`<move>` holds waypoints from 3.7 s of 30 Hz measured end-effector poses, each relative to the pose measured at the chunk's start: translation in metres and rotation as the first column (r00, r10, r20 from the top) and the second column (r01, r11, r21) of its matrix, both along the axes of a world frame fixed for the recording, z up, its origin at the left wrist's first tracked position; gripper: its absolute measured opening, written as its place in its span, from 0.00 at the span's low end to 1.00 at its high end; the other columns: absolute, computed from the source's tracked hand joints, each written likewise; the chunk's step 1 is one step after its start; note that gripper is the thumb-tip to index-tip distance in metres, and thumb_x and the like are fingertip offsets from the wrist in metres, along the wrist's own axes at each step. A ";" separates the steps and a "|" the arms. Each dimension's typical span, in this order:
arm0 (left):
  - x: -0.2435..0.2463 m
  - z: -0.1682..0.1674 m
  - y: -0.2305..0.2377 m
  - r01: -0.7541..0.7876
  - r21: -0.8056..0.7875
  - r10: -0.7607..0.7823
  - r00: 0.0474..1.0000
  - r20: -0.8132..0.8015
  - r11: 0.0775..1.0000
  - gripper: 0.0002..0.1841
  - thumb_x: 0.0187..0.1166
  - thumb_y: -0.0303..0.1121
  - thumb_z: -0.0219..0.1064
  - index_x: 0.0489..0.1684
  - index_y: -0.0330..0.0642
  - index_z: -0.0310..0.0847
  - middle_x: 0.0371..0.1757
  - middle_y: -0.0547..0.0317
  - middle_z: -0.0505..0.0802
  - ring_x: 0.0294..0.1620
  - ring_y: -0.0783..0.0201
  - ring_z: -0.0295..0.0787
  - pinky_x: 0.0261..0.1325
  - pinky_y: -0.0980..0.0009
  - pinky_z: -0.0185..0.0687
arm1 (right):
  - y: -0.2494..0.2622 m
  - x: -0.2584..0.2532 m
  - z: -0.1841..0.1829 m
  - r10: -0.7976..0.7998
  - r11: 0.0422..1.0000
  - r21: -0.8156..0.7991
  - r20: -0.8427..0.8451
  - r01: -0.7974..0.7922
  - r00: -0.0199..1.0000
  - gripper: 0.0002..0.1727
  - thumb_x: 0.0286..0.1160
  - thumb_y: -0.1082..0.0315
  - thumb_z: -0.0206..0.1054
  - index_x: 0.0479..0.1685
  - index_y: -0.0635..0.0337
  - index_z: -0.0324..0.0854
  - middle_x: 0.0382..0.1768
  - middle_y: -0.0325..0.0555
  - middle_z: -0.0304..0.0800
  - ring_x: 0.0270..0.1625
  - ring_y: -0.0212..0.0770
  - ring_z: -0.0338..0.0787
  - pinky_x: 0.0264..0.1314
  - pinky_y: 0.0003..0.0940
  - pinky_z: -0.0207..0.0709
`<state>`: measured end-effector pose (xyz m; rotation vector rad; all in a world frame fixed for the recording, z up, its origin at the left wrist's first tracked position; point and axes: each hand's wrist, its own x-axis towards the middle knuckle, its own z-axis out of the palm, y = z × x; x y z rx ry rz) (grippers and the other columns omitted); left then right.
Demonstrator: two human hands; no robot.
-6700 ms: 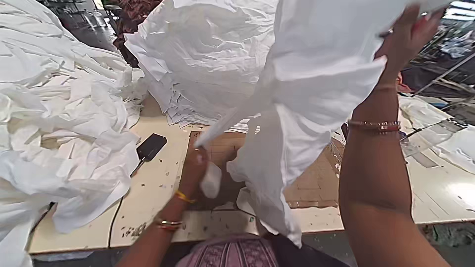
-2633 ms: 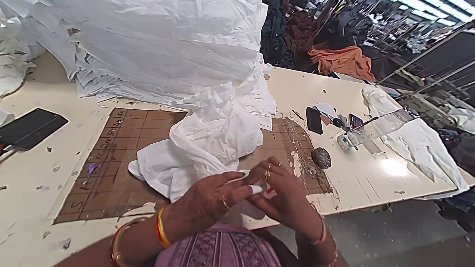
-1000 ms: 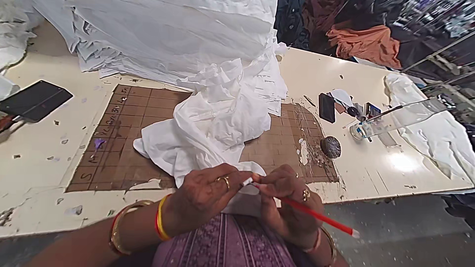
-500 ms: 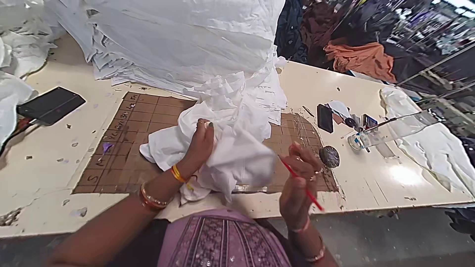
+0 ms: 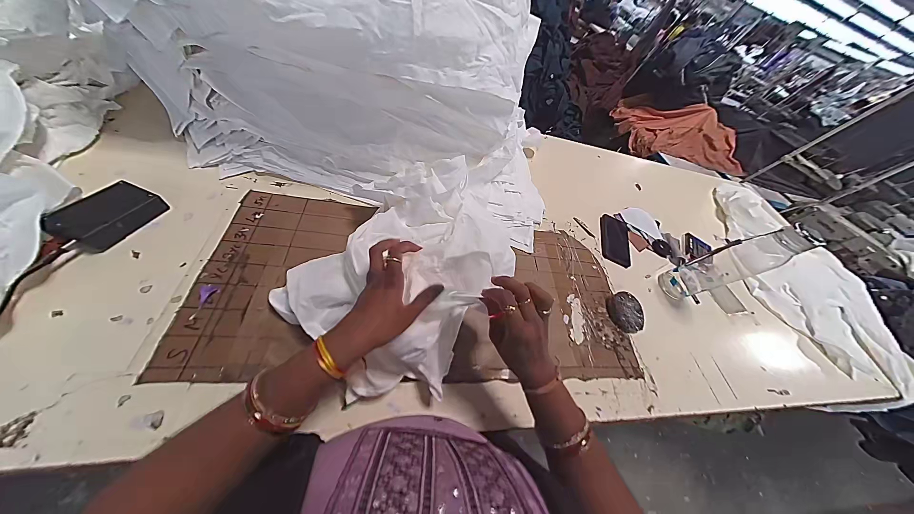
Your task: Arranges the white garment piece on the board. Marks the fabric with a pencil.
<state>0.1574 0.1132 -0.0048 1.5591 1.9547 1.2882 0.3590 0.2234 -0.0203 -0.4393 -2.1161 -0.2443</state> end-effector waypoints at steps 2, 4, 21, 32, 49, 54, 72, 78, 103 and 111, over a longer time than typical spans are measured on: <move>0.006 0.000 -0.003 0.127 0.254 -0.060 0.965 -0.255 0.959 0.33 0.74 0.57 0.70 0.62 0.33 0.82 0.65 0.31 0.85 0.67 0.33 0.81 0.67 0.39 0.75 | -0.003 0.003 0.012 0.085 0.996 -0.021 0.011 -0.085 0.996 0.06 0.90 0.63 0.55 0.46 0.49 0.77 0.47 0.40 0.91 0.55 0.40 0.83 0.69 0.29 0.64; 0.013 0.014 -0.008 0.409 0.247 -0.280 0.860 -0.427 0.878 0.23 0.82 0.52 0.62 0.49 0.38 0.86 0.51 0.42 0.93 0.57 0.40 0.88 0.60 0.41 0.75 | -0.014 0.005 0.024 0.139 0.990 0.017 0.015 -0.140 0.990 0.05 0.90 0.64 0.54 0.47 0.48 0.75 0.42 0.37 0.90 0.51 0.39 0.83 0.65 0.27 0.67; -0.044 0.032 -0.023 0.585 -0.387 -0.698 0.645 -0.310 0.713 0.24 0.90 0.35 0.41 0.52 0.23 0.81 0.53 0.29 0.88 0.62 0.30 0.83 0.59 0.36 0.74 | -0.036 0.081 0.028 0.630 0.462 -0.702 -0.171 -0.543 0.757 0.07 0.87 0.60 0.60 0.41 0.47 0.81 0.40 0.27 0.88 0.57 0.18 0.82 0.71 0.16 0.63; -0.004 0.041 -0.043 0.678 0.372 -0.468 0.720 -0.512 0.634 0.09 0.87 0.32 0.62 0.36 0.43 0.86 0.39 0.52 0.84 0.46 0.65 0.80 0.50 0.83 0.74 | -0.046 0.041 0.060 0.590 0.631 -0.494 -0.194 -0.598 0.784 0.11 0.94 0.57 0.46 0.45 0.48 0.72 0.40 0.33 0.78 0.48 0.22 0.78 0.61 0.16 0.65; 0.014 0.037 -0.042 0.634 0.456 -0.422 0.765 -0.486 0.624 0.05 0.92 0.33 0.54 0.49 0.43 0.71 0.46 0.52 0.78 0.50 0.68 0.80 0.59 0.86 0.73 | -0.059 -0.007 0.035 0.626 0.358 -0.615 -0.400 -0.702 0.669 0.16 0.94 0.55 0.50 0.46 0.59 0.72 0.43 0.38 0.77 0.54 0.19 0.77 0.65 0.14 0.66; 0.014 0.038 -0.042 0.618 0.431 -0.391 0.769 -0.505 0.658 0.07 0.91 0.31 0.55 0.54 0.44 0.79 0.45 0.52 0.79 0.49 0.67 0.80 0.58 0.86 0.73 | -0.058 -0.009 0.032 0.621 0.303 -0.640 -0.429 -0.706 0.655 0.15 0.93 0.57 0.51 0.48 0.60 0.73 0.44 0.36 0.78 0.55 0.17 0.75 0.66 0.14 0.65; 0.024 0.028 -0.041 0.143 0.411 0.034 0.918 -0.394 0.900 0.08 0.78 0.40 0.66 0.32 0.48 0.83 0.37 0.57 0.88 0.48 0.63 0.83 0.53 0.79 0.73 | -0.065 0.008 0.043 0.278 0.890 -0.303 -0.229 -0.340 0.933 0.04 0.78 0.68 0.69 0.43 0.57 0.84 0.38 0.42 0.84 0.46 0.28 0.82 0.53 0.11 0.73; 0.020 0.025 -0.045 0.303 0.164 -0.205 0.874 -0.441 0.939 0.12 0.72 0.45 0.67 0.37 0.46 0.87 0.51 0.46 0.90 0.63 0.41 0.84 0.64 0.49 0.79 | -0.066 0.006 0.032 0.385 0.806 -0.436 -0.130 -0.401 0.914 0.04 0.73 0.71 0.70 0.41 0.60 0.85 0.39 0.47 0.88 0.47 0.33 0.85 0.54 0.14 0.73; 0.046 0.024 -0.052 0.192 0.487 -0.147 0.981 -0.129 0.852 0.09 0.79 0.34 0.70 0.33 0.39 0.91 0.36 0.55 0.95 0.40 0.83 0.87 0.46 0.94 0.75 | -0.082 0.017 0.047 0.443 0.731 -0.394 -0.346 -0.556 0.827 0.03 0.84 0.67 0.61 0.45 0.55 0.76 0.41 0.38 0.83 0.49 0.24 0.86 0.56 0.14 0.79; 0.050 0.025 -0.054 0.204 0.488 -0.134 0.976 -0.174 0.849 0.08 0.77 0.32 0.69 0.33 0.40 0.93 0.34 0.54 0.94 0.38 0.82 0.86 0.45 0.94 0.73 | -0.080 0.016 0.047 0.464 0.712 -0.421 -0.320 -0.562 0.826 0.02 0.83 0.69 0.61 0.44 0.57 0.75 0.39 0.40 0.82 0.45 0.24 0.85 0.51 0.12 0.79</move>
